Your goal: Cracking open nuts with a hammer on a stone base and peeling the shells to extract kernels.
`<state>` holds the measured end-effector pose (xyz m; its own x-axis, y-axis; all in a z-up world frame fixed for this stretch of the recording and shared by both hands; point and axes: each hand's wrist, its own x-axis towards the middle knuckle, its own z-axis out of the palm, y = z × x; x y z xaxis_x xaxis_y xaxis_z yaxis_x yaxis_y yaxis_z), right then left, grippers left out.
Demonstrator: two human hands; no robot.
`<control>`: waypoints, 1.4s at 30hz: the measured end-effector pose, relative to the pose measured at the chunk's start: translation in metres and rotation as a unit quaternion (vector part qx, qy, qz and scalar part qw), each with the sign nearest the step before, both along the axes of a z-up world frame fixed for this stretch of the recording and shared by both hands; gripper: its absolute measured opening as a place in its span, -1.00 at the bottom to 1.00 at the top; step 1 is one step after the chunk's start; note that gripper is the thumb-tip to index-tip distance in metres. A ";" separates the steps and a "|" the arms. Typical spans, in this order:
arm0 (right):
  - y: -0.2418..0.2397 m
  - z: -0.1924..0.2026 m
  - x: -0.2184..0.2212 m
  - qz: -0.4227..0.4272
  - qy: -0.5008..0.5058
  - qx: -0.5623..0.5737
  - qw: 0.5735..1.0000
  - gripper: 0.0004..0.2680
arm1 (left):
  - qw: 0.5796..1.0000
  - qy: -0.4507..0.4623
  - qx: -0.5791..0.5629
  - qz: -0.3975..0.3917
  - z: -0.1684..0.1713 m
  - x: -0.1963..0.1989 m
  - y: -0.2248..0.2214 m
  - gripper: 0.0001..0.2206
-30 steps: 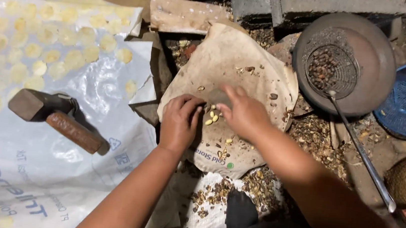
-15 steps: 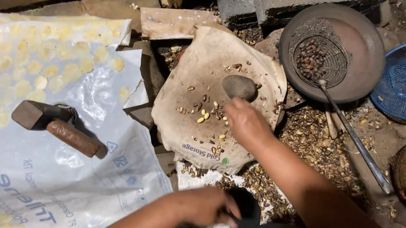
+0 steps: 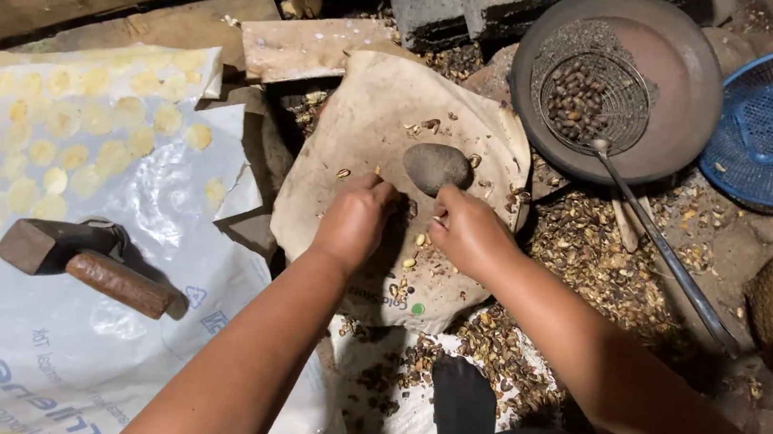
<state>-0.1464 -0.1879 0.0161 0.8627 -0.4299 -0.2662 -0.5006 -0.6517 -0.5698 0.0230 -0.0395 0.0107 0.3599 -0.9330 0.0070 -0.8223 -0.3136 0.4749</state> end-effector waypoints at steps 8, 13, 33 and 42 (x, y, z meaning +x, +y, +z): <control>0.016 0.001 -0.001 0.097 -0.087 -0.029 0.991 -0.87 | 0.999 -0.033 0.005 0.011 0.021 -0.016 -0.007 -0.82; 0.015 -0.002 -0.003 0.078 -0.016 -0.012 0.997 -0.86 | 0.985 0.103 -0.060 0.128 0.010 -0.010 0.018 -0.73; 0.025 -0.021 0.055 0.087 -0.095 -0.113 0.985 -0.94 | 0.997 -0.028 -0.014 0.071 0.017 -0.038 0.043 -0.71; 0.022 0.020 0.058 -0.036 -0.022 0.132 0.990 -0.87 | 0.988 0.096 0.009 0.124 -0.013 -0.018 0.052 -0.75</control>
